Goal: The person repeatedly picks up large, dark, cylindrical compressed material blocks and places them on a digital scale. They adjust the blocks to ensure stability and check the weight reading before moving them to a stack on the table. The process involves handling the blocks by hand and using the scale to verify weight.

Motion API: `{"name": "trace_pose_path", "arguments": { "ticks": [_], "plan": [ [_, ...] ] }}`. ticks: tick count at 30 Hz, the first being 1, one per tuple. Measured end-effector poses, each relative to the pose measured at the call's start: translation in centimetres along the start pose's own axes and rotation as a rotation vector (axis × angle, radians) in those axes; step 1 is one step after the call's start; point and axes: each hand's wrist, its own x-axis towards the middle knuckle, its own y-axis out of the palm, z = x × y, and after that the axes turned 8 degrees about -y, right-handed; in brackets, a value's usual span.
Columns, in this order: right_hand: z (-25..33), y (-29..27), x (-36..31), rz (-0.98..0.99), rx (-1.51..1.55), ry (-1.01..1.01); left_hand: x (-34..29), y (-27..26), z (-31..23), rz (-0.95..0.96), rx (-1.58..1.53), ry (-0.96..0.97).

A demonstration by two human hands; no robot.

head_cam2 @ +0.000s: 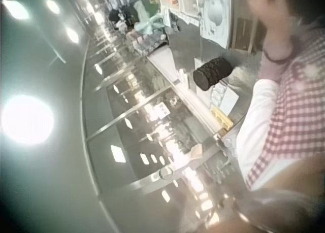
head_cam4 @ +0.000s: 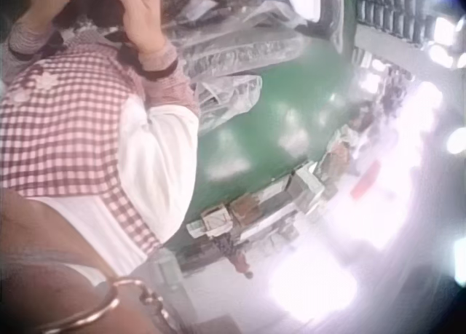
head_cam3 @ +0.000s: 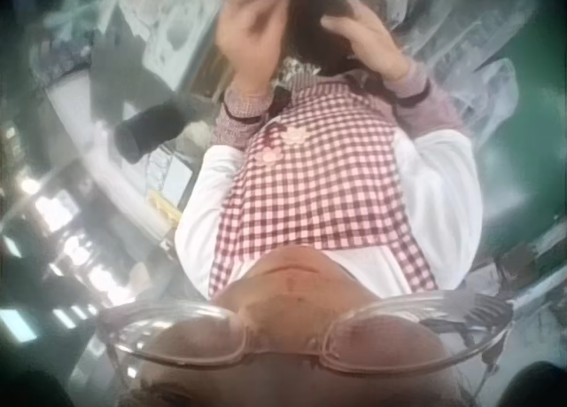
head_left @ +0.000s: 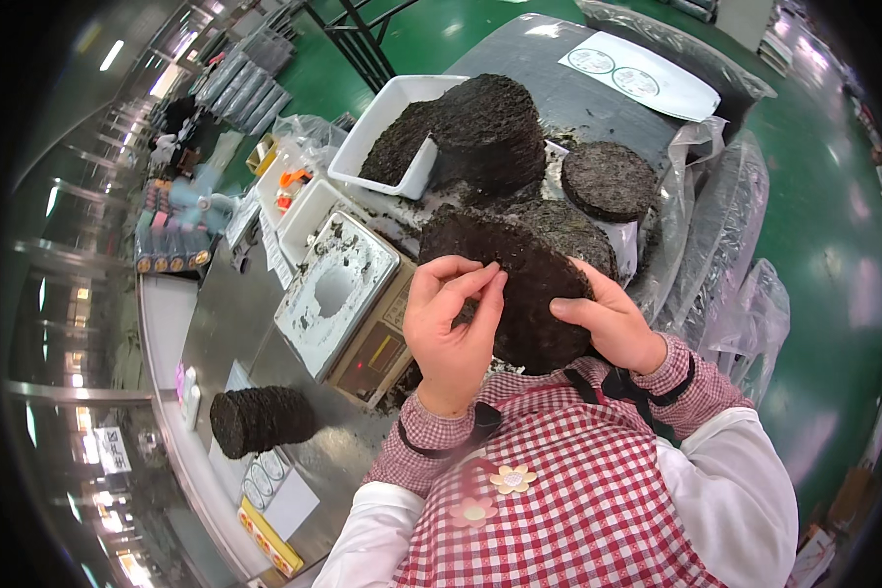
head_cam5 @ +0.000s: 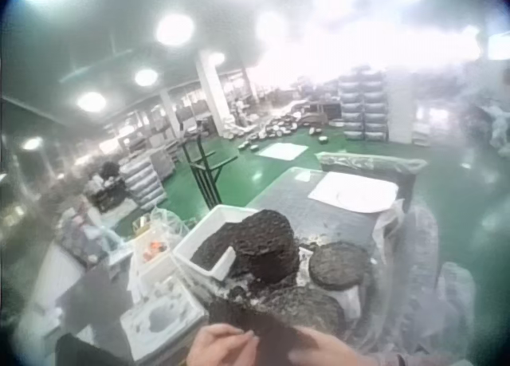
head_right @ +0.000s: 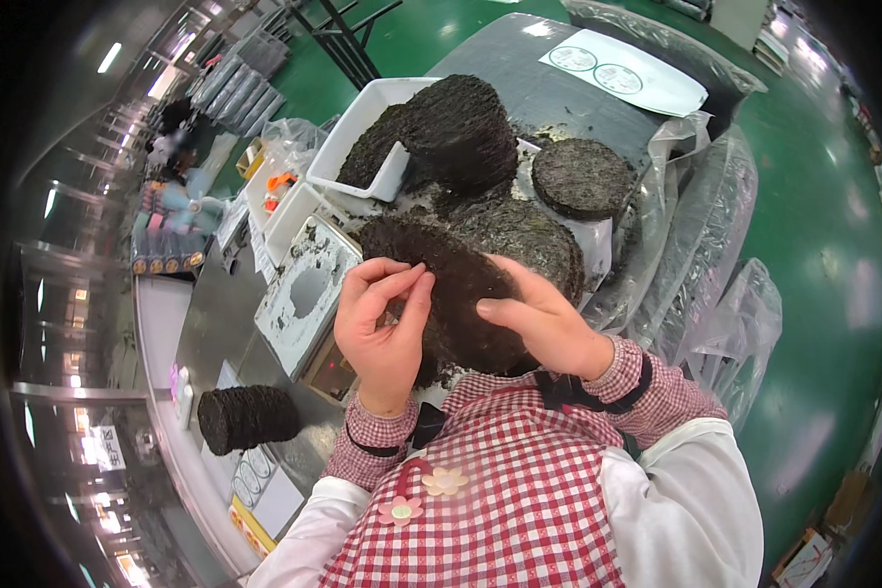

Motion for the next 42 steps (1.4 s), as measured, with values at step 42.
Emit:
{"name": "trace_pose_path", "arguments": {
  "ticks": [42],
  "plan": [
    [-3.2,-33.1,4.5,-1.121,-0.547,0.156,24.1,-28.4,32.3,0.069,0.9,-0.242]
  ]
}}
